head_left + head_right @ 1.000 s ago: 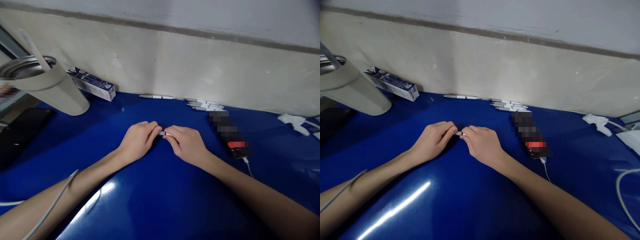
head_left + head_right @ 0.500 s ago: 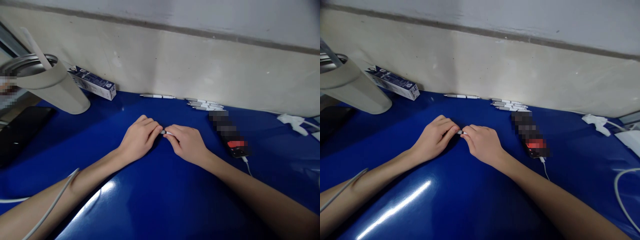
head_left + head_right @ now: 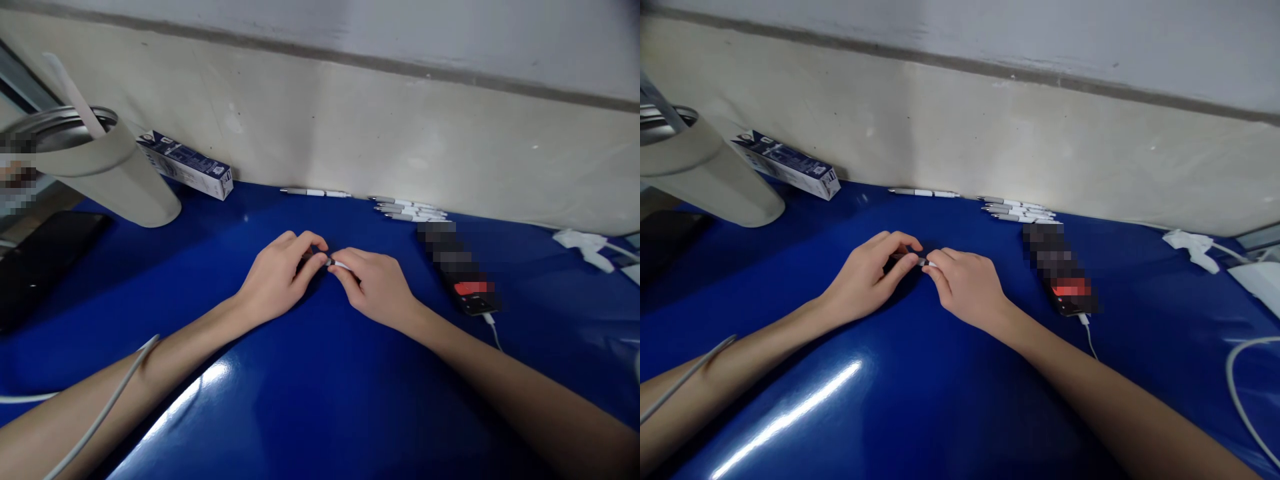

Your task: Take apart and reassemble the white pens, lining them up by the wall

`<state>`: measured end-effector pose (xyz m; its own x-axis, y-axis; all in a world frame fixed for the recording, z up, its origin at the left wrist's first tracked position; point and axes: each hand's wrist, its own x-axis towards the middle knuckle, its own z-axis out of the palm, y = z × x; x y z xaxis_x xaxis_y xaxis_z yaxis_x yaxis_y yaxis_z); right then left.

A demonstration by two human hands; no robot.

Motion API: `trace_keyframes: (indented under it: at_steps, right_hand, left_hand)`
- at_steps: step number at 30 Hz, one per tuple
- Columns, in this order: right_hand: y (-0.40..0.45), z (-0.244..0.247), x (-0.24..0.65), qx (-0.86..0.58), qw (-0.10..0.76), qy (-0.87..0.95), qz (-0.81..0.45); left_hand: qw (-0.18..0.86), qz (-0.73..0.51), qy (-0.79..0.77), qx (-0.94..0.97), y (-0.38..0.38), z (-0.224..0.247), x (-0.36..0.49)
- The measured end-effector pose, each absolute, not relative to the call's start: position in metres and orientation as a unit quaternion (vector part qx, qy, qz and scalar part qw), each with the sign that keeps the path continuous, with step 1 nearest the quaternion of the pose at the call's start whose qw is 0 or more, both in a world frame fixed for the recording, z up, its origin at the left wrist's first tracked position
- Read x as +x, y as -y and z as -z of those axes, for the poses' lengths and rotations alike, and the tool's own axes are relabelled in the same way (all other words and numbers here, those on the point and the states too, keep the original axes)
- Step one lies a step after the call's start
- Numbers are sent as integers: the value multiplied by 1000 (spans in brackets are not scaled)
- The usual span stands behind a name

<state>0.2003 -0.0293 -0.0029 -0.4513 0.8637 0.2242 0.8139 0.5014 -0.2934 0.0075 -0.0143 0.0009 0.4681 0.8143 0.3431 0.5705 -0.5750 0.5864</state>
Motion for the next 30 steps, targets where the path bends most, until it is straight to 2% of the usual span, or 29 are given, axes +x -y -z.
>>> trace_keyframes:
  at_steps: [5,14,23,30]
  right_hand:
    - [29,2,200,-495,180,846,-80]
    - [31,2,199,-475,185,857,-75]
    - [30,2,199,-473,192,857,-71]
    - [28,1,200,-470,214,853,-74]
  left_hand:
    - [174,-302,-401,847,13,-1,8]
    - [123,-250,-472,837,12,0,9]
    - [115,-274,-459,837,15,-2,9]
    - [163,-282,-454,829,14,-3,8]
